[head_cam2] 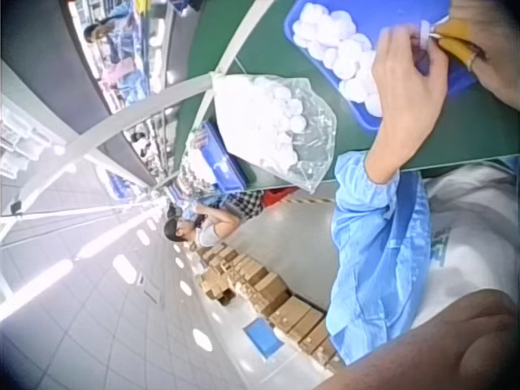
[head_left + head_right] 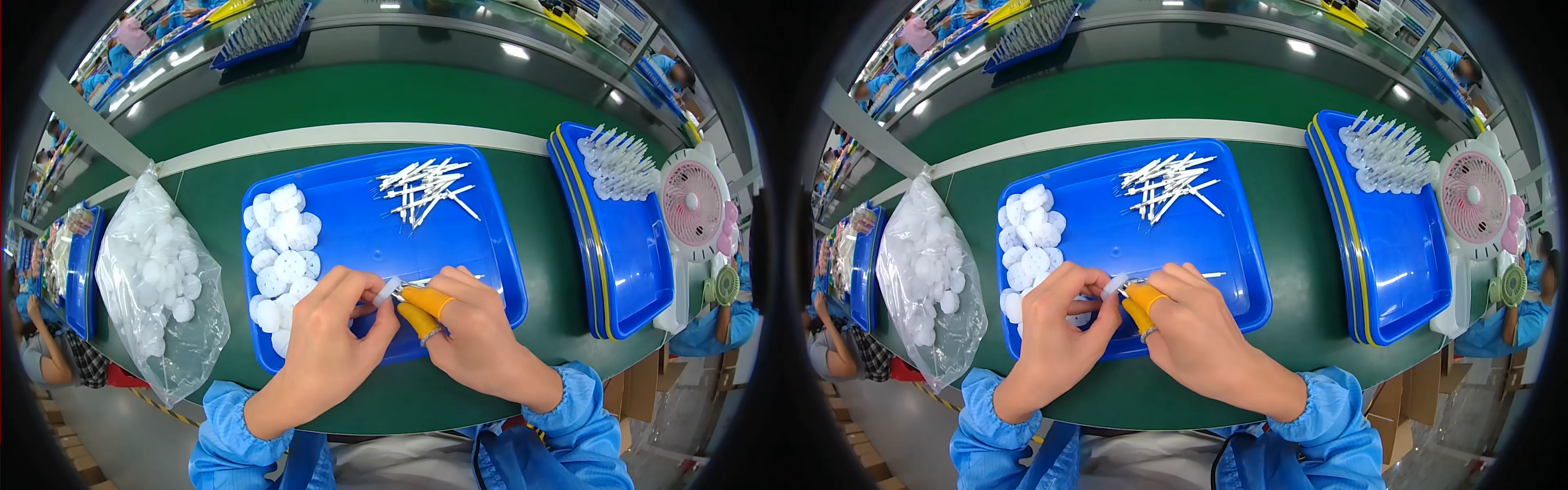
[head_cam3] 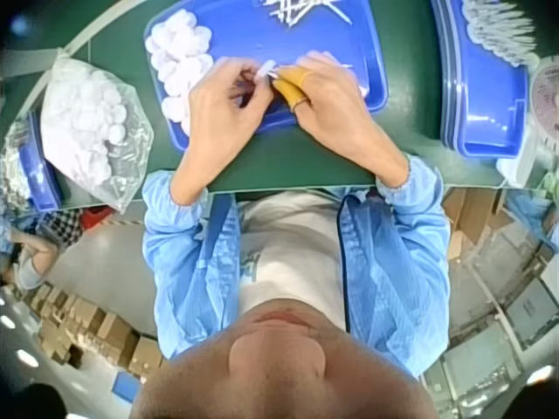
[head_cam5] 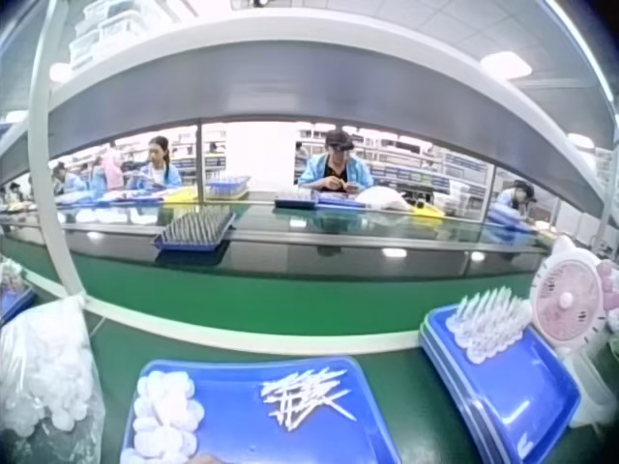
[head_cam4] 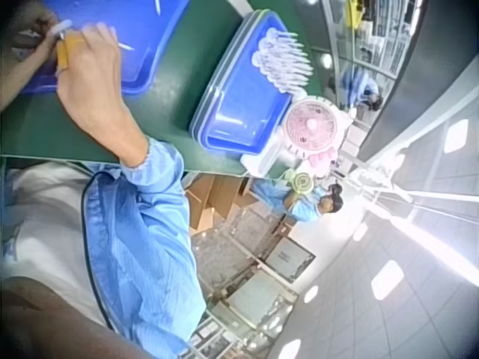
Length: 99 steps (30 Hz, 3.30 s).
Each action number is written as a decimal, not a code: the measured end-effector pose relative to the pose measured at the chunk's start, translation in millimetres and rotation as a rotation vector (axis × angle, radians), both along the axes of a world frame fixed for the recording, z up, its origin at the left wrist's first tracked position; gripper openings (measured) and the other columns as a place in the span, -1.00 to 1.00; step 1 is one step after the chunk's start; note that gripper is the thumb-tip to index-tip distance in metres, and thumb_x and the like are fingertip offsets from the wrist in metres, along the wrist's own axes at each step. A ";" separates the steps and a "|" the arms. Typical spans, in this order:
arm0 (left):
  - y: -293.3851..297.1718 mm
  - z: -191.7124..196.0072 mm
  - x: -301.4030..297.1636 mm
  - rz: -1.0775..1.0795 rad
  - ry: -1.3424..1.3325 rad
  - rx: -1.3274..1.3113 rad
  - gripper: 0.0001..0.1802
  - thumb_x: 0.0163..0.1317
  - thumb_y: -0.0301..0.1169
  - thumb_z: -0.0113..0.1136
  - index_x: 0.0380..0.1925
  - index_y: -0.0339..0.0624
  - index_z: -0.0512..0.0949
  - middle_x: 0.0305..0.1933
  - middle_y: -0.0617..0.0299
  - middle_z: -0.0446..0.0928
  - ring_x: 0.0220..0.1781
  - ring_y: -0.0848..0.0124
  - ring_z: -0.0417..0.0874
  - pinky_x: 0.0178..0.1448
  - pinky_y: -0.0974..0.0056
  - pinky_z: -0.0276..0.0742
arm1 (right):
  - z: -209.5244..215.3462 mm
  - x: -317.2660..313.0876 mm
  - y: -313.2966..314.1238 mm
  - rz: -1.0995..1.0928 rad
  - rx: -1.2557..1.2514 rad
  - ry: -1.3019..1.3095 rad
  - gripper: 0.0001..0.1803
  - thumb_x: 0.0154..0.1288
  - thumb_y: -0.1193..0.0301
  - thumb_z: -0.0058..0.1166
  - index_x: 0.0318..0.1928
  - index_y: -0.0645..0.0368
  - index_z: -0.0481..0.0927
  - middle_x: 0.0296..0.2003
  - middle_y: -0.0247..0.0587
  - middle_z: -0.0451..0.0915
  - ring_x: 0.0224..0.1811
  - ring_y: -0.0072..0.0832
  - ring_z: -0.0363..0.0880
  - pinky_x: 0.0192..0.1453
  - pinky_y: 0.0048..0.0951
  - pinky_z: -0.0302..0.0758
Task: The person inserts white plastic rods into the holes of white circular plastic pieces using a yellow tool. The person places the assembled units into a blue tray. The person repeats this process for multiple units.
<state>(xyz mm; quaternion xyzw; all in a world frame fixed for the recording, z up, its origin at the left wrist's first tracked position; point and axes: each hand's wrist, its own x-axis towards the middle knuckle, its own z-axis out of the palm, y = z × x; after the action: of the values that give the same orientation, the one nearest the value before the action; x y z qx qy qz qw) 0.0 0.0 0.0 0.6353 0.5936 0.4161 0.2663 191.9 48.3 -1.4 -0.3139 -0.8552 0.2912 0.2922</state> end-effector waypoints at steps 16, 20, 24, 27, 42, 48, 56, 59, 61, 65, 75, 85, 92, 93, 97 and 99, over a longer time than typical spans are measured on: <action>3.5 1.5 -6.3 0.107 0.070 0.038 -0.84 0.32 -0.66 0.36 -0.11 -0.40 0.67 -0.12 0.05 0.62 -0.16 0.20 0.81 -0.12 0.17 0.83 | 12.9 11.8 13.2 -0.166 -0.014 -0.126 -0.68 -0.03 0.75 0.31 -0.18 0.38 0.78 -0.32 -0.05 0.60 -0.22 -0.10 0.52 -0.13 -0.17 0.49; 7.1 8.8 -10.2 0.128 0.002 -0.007 -0.90 0.37 -0.64 0.36 -0.14 -0.41 0.71 -0.08 0.13 0.64 -0.07 0.34 0.81 -0.05 0.23 0.88 | 6.0 19.7 14.7 -0.148 0.073 -0.277 -0.75 0.02 0.72 0.33 -0.21 0.39 0.79 -0.20 -0.08 0.62 -0.08 -0.13 0.52 0.00 -0.16 0.48; 6.3 8.6 -15.7 0.111 -0.011 -0.107 -0.90 0.39 -0.62 0.37 -0.14 -0.41 0.69 -0.08 0.17 0.63 -0.08 0.42 0.78 -0.07 0.28 0.87 | 3.9 17.4 14.1 -0.097 0.095 -0.279 -0.73 0.05 0.72 0.30 -0.16 0.39 0.78 -0.19 -0.06 0.61 -0.10 -0.11 0.51 0.04 -0.14 0.46; 5.7 9.1 -15.6 0.067 -0.119 -0.147 -0.88 0.39 -0.61 0.38 -0.12 -0.41 0.67 -0.08 0.19 0.63 -0.10 0.46 0.76 -0.09 0.29 0.86 | 20.7 18.9 11.5 -0.101 -0.131 -0.144 -0.65 0.04 0.73 0.26 -0.09 0.38 0.76 -0.19 -0.03 0.57 -0.14 -0.08 0.51 0.02 -0.11 0.46; 0.1 8.8 -1.1 0.002 -0.046 -0.091 -0.84 0.32 -0.64 0.40 -0.12 -0.36 0.67 -0.12 0.14 0.64 -0.10 0.42 0.76 -0.12 0.28 0.88 | 14.9 18.3 11.1 0.027 -0.081 -0.110 -0.55 -0.09 0.74 0.22 -0.07 0.43 0.75 -0.26 -0.04 0.49 -0.16 -0.08 0.48 -0.09 -0.11 0.46; -1.5 7.3 0.7 0.032 -0.048 -0.136 -0.82 0.27 -0.66 0.45 -0.14 -0.37 0.67 -0.18 0.12 0.68 -0.12 0.38 0.82 -0.09 0.24 0.91 | 13.1 11.2 8.9 0.033 -0.045 -0.112 -0.51 -0.10 0.74 0.25 -0.02 0.43 0.74 -0.24 -0.05 0.53 -0.12 -0.08 0.50 0.00 -0.11 0.47; -2.9 -0.7 2.2 -0.002 0.007 0.036 -0.82 0.23 -0.63 0.42 -0.17 -0.36 0.66 -0.23 0.00 0.62 -0.28 0.13 0.80 -0.18 0.16 0.82 | 1.9 0.0 -6.0 -0.031 0.011 0.052 -0.64 -0.18 0.74 0.26 -0.22 0.46 0.71 -0.28 -0.02 0.56 -0.22 -0.05 0.51 -0.13 -0.10 0.48; -5.9 -0.5 2.9 -0.008 0.034 0.047 -0.80 0.22 -0.64 0.42 -0.15 -0.36 0.66 -0.25 0.00 0.60 -0.33 0.11 0.78 -0.27 0.13 0.73 | 2.3 -0.8 -8.9 -0.061 0.028 0.100 -0.70 -0.20 0.74 0.26 -0.30 0.46 0.70 -0.32 -0.01 0.57 -0.27 -0.04 0.51 -0.19 -0.11 0.46; -8.5 -2.4 4.3 -0.015 0.060 0.042 -0.78 0.22 -0.64 0.41 -0.13 -0.36 0.65 -0.25 0.00 0.59 -0.34 0.10 0.77 -0.31 0.11 0.68 | -0.6 -2.0 -10.1 -0.062 0.035 0.108 -0.72 -0.21 0.74 0.25 -0.33 0.46 0.69 -0.33 0.00 0.57 -0.28 -0.03 0.52 -0.21 -0.11 0.46; -8.4 -10.3 5.8 -0.020 0.073 0.021 -0.76 0.25 -0.64 0.39 -0.09 -0.35 0.64 -0.20 0.00 0.59 -0.29 0.08 0.77 -0.29 0.11 0.68 | -5.3 -5.7 -12.1 -0.102 -0.050 0.059 -0.70 -0.17 0.76 0.25 -0.28 0.44 0.72 -0.33 -0.01 0.59 -0.26 -0.04 0.53 -0.18 -0.11 0.46; 5.5 8.4 -9.2 0.092 -0.016 -0.046 -0.86 0.39 -0.64 0.35 -0.08 -0.38 0.72 -0.05 0.16 0.60 -0.05 0.38 0.79 -0.08 0.29 0.87 | 4.5 27.9 16.3 -0.081 0.046 -0.308 -0.71 -0.04 0.75 0.27 -0.22 0.37 0.78 -0.14 -0.07 0.57 0.00 -0.13 0.51 0.04 -0.17 0.51; 4.8 6.4 -10.1 0.033 -0.151 -0.164 -0.85 0.38 -0.60 0.38 -0.09 -0.36 0.67 -0.11 0.16 0.67 -0.06 0.44 0.79 -0.08 0.29 0.87 | 27.6 20.8 6.4 -0.135 -0.244 -0.046 -0.56 0.02 0.75 0.23 -0.01 0.32 0.75 -0.26 0.01 0.66 -0.21 -0.04 0.60 -0.05 -0.11 0.53; 3.7 7.6 -1.3 -0.040 -0.139 -0.075 -0.82 0.32 -0.67 0.34 -0.09 -0.35 0.70 -0.11 0.13 0.66 -0.05 0.40 0.77 -0.04 0.24 0.89 | 18.2 18.9 5.0 0.051 -0.113 -0.002 -0.48 -0.08 0.76 0.20 0.02 0.40 0.75 -0.25 -0.03 0.59 -0.17 -0.06 0.54 -0.07 -0.11 0.52; 3.4 7.6 -0.9 -0.037 -0.127 -0.075 -0.82 0.31 -0.68 0.34 -0.09 -0.34 0.70 -0.11 0.13 0.66 -0.06 0.40 0.77 -0.04 0.24 0.89 | 17.1 18.8 5.4 0.048 -0.093 -0.008 -0.49 -0.09 0.76 0.20 0.00 0.41 0.75 -0.25 -0.03 0.57 -0.17 -0.06 0.53 -0.07 -0.11 0.52; 2.3 7.2 -0.1 -0.017 -0.087 -0.070 -0.82 0.31 -0.66 0.36 -0.10 -0.34 0.71 -0.12 0.12 0.66 -0.08 0.39 0.78 -0.06 0.24 0.89 | 12.8 21.2 9.7 0.019 -0.033 -0.067 -0.54 -0.06 0.75 0.24 -0.03 0.42 0.76 -0.28 -0.04 0.57 -0.19 -0.10 0.53 -0.08 -0.15 0.49; 1.9 6.6 0.4 0.001 -0.078 -0.083 -0.83 0.30 -0.65 0.38 -0.12 -0.35 0.70 -0.14 0.12 0.67 -0.09 0.38 0.80 -0.07 0.24 0.89 | 13.1 20.1 10.6 0.000 -0.002 -0.078 -0.55 0.00 0.75 0.29 0.00 0.38 0.77 -0.31 -0.05 0.61 -0.25 -0.12 0.53 -0.16 -0.19 0.47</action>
<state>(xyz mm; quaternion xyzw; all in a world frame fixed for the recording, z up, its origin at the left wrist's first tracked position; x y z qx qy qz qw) 0.4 1.9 6.6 0.6069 0.5996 0.4158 0.3152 212.0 58.9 11.7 -0.3254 -0.8655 0.2794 0.2586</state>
